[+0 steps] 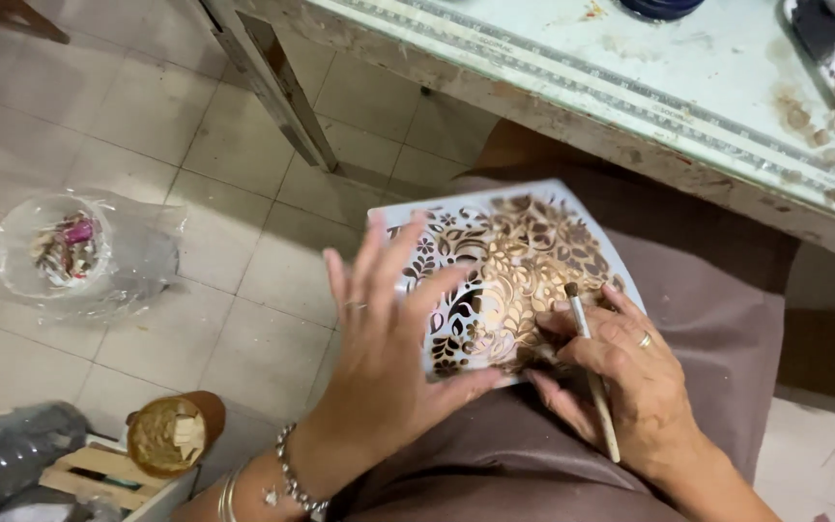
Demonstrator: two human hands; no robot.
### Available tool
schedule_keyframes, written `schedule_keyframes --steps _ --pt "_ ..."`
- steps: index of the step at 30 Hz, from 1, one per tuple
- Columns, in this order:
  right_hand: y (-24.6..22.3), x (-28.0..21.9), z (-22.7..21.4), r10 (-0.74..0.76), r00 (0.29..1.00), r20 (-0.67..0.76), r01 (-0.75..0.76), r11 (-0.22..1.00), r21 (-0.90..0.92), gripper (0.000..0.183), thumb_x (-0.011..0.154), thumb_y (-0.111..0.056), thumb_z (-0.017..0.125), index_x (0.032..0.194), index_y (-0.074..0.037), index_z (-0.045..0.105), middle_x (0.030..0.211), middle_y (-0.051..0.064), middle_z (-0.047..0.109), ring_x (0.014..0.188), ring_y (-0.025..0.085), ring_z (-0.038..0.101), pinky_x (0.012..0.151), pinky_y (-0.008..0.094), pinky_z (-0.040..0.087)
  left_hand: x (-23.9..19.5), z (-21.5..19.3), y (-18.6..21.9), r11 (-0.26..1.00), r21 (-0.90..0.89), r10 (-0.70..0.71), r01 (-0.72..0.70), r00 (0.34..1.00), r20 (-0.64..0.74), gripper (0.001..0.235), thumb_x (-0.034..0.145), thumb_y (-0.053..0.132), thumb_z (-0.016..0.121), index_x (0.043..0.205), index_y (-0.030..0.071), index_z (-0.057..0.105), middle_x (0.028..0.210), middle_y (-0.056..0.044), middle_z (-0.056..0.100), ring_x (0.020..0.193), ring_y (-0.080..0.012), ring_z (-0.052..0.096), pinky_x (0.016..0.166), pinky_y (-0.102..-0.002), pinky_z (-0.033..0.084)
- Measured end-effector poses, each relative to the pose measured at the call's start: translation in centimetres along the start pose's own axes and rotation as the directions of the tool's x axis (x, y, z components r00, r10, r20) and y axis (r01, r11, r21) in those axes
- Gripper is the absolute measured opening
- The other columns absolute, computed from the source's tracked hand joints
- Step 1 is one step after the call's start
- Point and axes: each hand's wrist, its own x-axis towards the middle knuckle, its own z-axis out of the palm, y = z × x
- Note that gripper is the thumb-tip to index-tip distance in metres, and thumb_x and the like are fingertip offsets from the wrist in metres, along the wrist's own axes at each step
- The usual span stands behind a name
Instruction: Applying a decorative pattern to a surface using a stencil and a wooden tool
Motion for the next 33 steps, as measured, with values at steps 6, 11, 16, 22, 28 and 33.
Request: schedule_keyframes --steps 6,11,16,22,28,33 --pt "-0.1 0.1 0.0 -0.004 1.0 -0.003 0.004 1.0 -0.014 0.033 0.07 -0.023 0.075 0.087 -0.008 0.051 0.099 0.013 0.064 0.092 0.02 0.062 0.101 0.048 0.042 -2.0 0.2 0.6 0.676 -0.608 -0.467 0.416 0.88 0.082 0.108 0.059 0.041 0.074 0.132 -0.003 0.008 0.136 -0.025 0.031 0.128 -0.0302 0.035 0.106 -0.038 0.028" --pt "0.2 0.1 -0.2 0.021 1.0 -0.002 -0.021 1.0 0.013 0.031 0.07 -0.022 0.074 0.086 -0.009 0.051 0.1 0.012 0.064 0.093 0.019 0.063 0.102 0.048 0.041 -2.2 0.6 0.3 0.893 -0.364 -0.318 0.264 0.943 -0.097 0.069 0.068 0.044 0.067 0.11 -0.001 0.034 0.132 -0.025 0.027 0.116 -0.0339 0.045 0.101 -0.047 0.04" --pt "0.4 -0.2 -0.2 0.034 0.999 -0.005 -0.034 0.999 0.025 0.033 0.071 -0.021 0.073 0.09 -0.009 0.049 0.102 0.012 0.064 0.097 0.02 0.062 0.103 0.049 0.041 -2.6 1.3 0.3 0.977 -0.213 -0.058 0.006 0.969 -0.238 0.041 0.078 0.025 0.071 0.106 0.019 0.041 0.133 -0.021 0.019 0.129 -0.0404 0.033 0.112 -0.054 0.035" --pt "1.3 -0.6 -0.4 0.087 0.995 -0.04 -0.081 0.988 0.132 0.037 0.068 -0.015 0.074 0.093 -0.004 0.048 0.097 0.017 0.063 0.099 0.025 0.062 0.105 0.053 0.041 -2.2 0.7 1.3 0.708 -0.647 -0.357 0.284 0.934 0.019 0.068 0.076 0.045 0.059 0.114 0.003 0.022 0.133 -0.028 0.03 0.124 -0.0349 0.042 0.106 -0.044 0.038" --pt "0.9 -0.4 -0.4 0.066 0.998 -0.021 -0.064 0.993 0.098 0.035 0.071 -0.018 0.072 0.092 -0.007 0.047 0.1 0.015 0.063 0.1 0.025 0.062 0.103 0.05 0.042 -0.9 -0.7 2.2 0.985 -0.015 0.163 -0.172 0.955 -0.247 0.016 0.08 0.024 0.072 0.082 0.018 0.057 0.114 -0.004 0.047 0.103 -0.0197 0.049 0.1 -0.044 0.031" --pt "0.8 -0.4 -0.4 0.081 0.996 -0.022 -0.079 0.992 0.095 0.034 0.071 -0.017 0.071 0.092 -0.006 0.047 0.1 0.015 0.063 0.102 0.026 0.061 0.104 0.05 0.04 -1.2 1.9 1.8 0.92 0.193 0.358 -0.34 0.931 -0.065 0.014 0.083 0.017 0.067 0.092 0.014 0.058 0.105 0.001 0.052 0.098 -0.0186 0.047 0.089 -0.04 0.03"
